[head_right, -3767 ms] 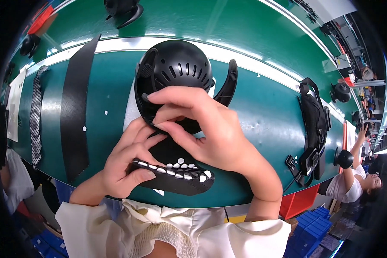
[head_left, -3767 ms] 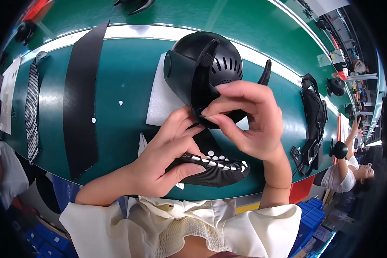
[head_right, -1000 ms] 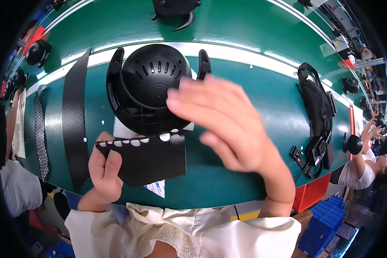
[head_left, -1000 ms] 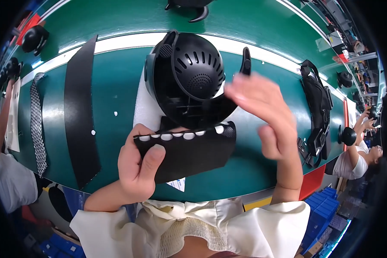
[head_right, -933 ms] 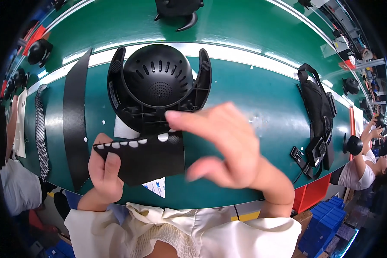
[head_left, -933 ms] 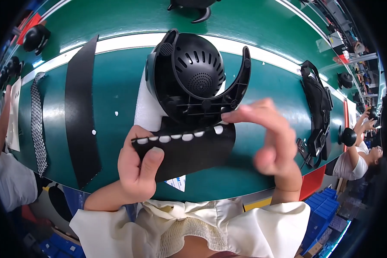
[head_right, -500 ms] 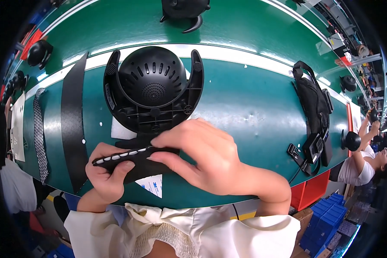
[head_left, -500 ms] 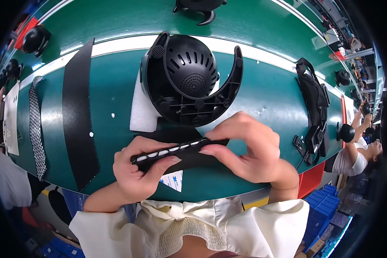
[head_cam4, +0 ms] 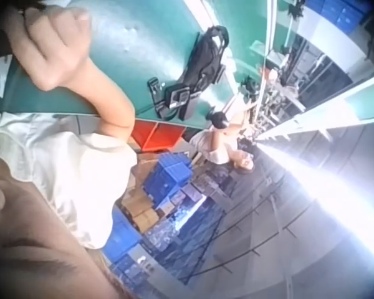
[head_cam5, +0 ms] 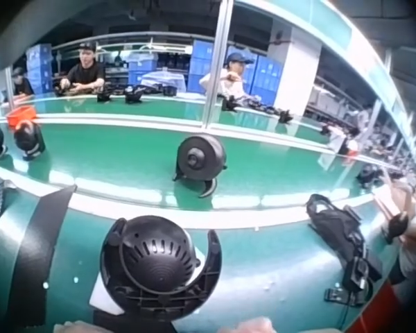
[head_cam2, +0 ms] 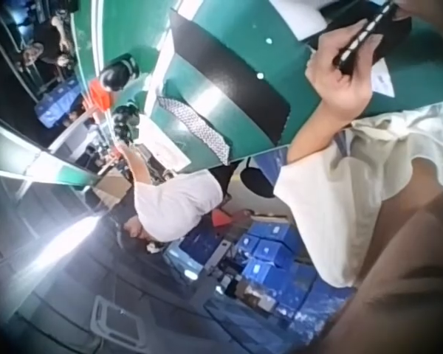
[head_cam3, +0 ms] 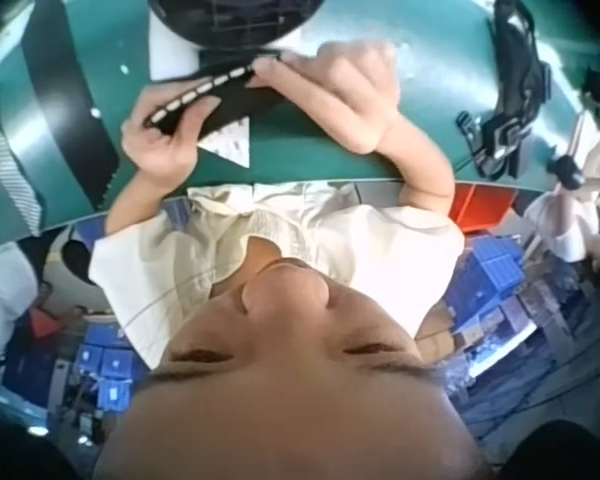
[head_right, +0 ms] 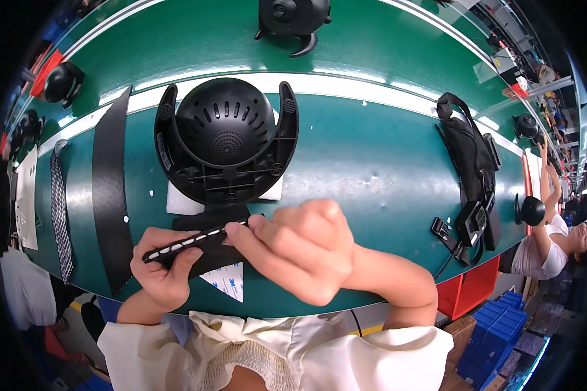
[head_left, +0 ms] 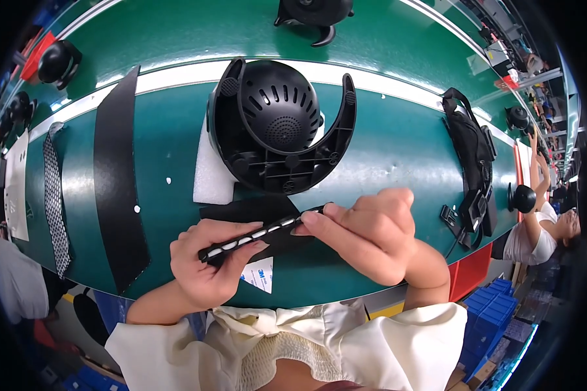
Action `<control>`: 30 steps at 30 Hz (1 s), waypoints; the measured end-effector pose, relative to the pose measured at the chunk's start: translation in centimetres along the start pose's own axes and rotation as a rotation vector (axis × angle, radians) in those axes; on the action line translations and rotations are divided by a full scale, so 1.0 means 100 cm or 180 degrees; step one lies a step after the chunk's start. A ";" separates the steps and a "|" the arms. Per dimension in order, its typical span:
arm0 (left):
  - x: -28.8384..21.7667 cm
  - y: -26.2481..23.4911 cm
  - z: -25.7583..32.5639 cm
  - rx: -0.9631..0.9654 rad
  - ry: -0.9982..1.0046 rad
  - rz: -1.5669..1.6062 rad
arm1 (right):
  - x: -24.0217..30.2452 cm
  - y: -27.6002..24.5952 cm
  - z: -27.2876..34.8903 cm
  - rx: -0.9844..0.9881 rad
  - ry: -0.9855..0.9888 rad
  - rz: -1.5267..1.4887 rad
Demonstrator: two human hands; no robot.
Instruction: Attaching foam padding and plastic fasteners to a black plastic helmet shell on a factory assembly line.
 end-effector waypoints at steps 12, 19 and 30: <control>0.006 0.003 -0.002 -0.0027 -0.0450 0.0243 | 0.019 0.004 0.018 -0.0234 -0.1245 0.0793; 0.010 0.005 0.001 0.0055 -0.0725 0.0351 | 0.014 0.003 0.026 -0.0487 -0.1263 0.0715; 0.023 0.002 0.002 -0.0115 -0.1102 0.0665 | 0.007 0.006 0.020 -0.0312 -0.1096 0.0302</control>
Point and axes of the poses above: each hand's wrist, its own z-axis away from the middle knuckle, its own y-axis out of the palm, x = y × z, the point moved 8 cm from there along -z, towards the middle knuckle, and after that the axes turned 4 degrees about z, right-handed, at the moved point
